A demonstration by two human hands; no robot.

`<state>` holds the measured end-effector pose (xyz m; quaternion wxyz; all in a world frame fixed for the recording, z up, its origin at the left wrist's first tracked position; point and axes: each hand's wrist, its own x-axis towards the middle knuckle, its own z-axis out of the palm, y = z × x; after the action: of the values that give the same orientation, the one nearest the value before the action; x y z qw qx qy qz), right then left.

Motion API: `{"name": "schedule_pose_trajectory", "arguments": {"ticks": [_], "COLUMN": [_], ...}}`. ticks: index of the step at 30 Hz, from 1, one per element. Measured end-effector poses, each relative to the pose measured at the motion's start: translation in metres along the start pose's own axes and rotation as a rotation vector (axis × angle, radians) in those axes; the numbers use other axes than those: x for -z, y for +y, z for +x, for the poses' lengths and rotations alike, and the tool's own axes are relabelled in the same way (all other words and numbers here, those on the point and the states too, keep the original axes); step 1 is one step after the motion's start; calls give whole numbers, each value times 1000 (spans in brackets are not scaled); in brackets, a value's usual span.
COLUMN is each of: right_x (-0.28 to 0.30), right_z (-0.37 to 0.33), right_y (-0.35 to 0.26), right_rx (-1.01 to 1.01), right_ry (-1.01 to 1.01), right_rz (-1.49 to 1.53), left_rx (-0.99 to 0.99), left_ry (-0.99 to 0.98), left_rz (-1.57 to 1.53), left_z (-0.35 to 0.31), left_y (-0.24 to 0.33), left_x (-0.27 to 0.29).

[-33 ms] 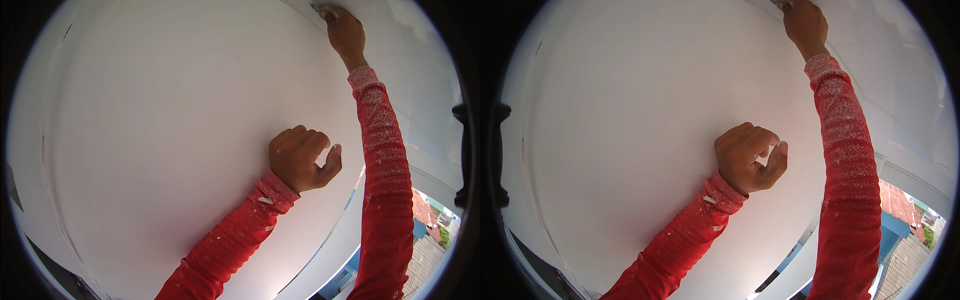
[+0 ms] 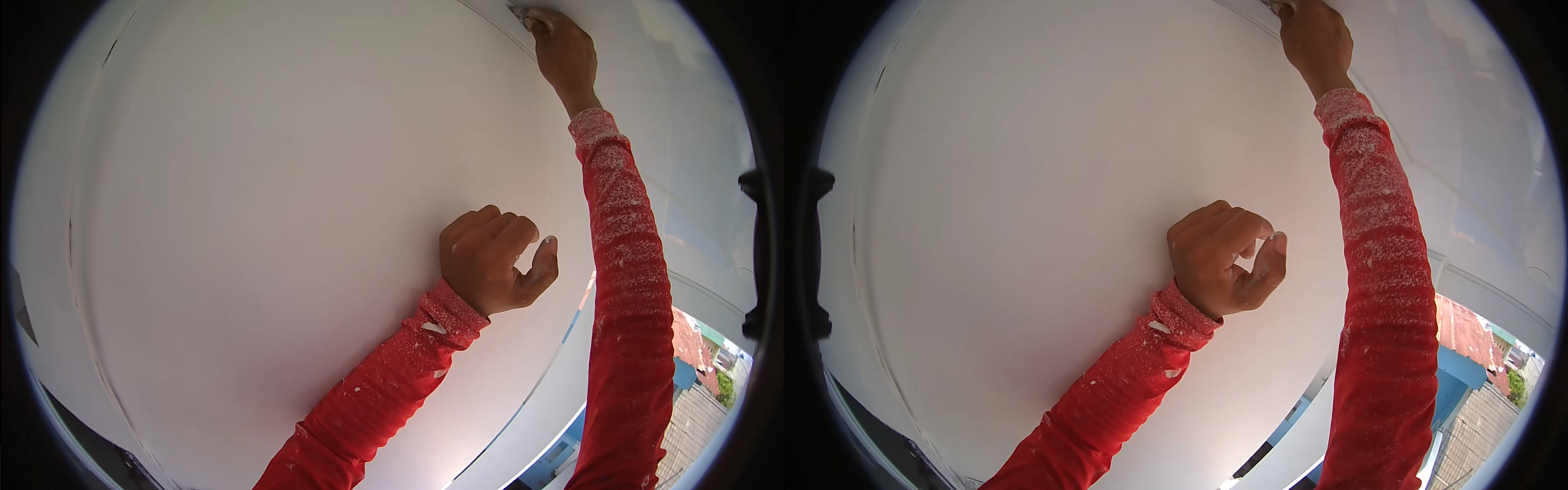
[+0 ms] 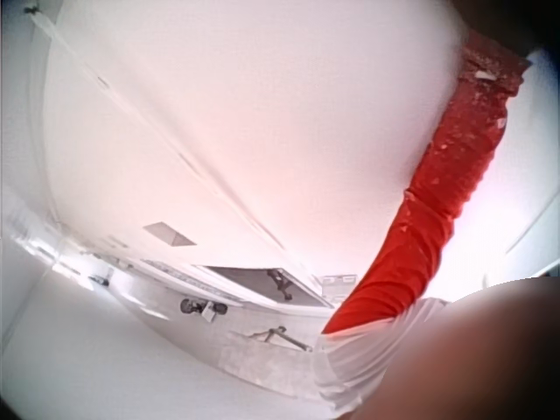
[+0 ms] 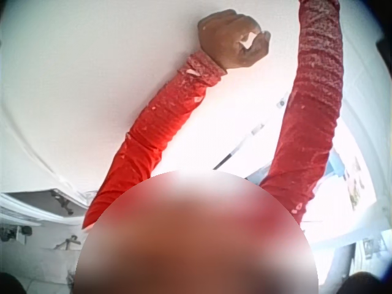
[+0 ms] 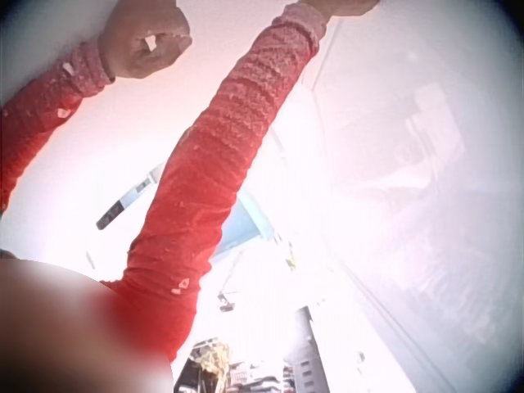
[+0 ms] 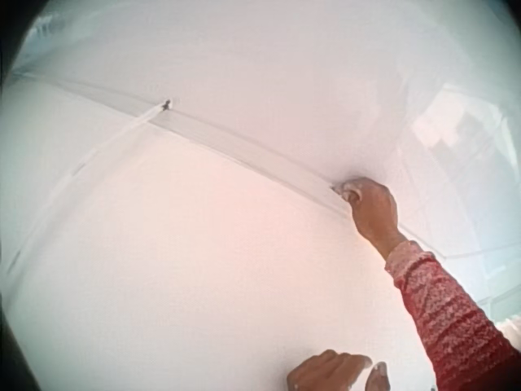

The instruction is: The person stands on a wooden plank scaffold and uses a small metal scraper to remove material from the upper edge of a white wall. They repeatedly scrape along the wall-ceiling junction and around a square recess, occasionally stepping down to reposition the plank.

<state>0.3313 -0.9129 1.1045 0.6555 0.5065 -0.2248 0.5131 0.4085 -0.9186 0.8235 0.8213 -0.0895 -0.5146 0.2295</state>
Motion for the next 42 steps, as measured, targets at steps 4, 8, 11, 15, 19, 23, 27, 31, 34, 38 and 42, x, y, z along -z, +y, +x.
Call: {"name": "schedule_pose_trajectory", "arguments": {"ticks": [4,8,11,15,19,23,27,31,34,38,42], "right_x": [-7,-8,-5,-1,2,6,9,6,5,5,4], "right_z": [0,-2,-2,-1,0,4,7,2,-3,-6,-10], "right_y": [5,3,1,0,5,13,18,16,16,22,29], "right_rx": [73,116,75,-21,-61,76,-8,-40,-65,-57,3], "right_ry": [-24,45,21,-6,-19,66,1,-20,15,-1,7], "right_rz": [22,-23,0,11,13,-56,18,28,25,89,37], "left_rx": [12,9,13,6,5,6,1,17,32,22,33], "left_ry": [-6,-2,-7,7,8,5,-3,2,-4,10,1], "left_rz": [-5,4,2,1,1,13,15,8,20,8,-4], "left_z": [-1,-1,-2,0,4,5,7,8,7,4,4], "left_y": [-3,-6,-5,-4,-1,2,3,3,2,2,-1], "left_x": [1,2,3,4,4,0,-2,-4,-7,-6,-8]}}
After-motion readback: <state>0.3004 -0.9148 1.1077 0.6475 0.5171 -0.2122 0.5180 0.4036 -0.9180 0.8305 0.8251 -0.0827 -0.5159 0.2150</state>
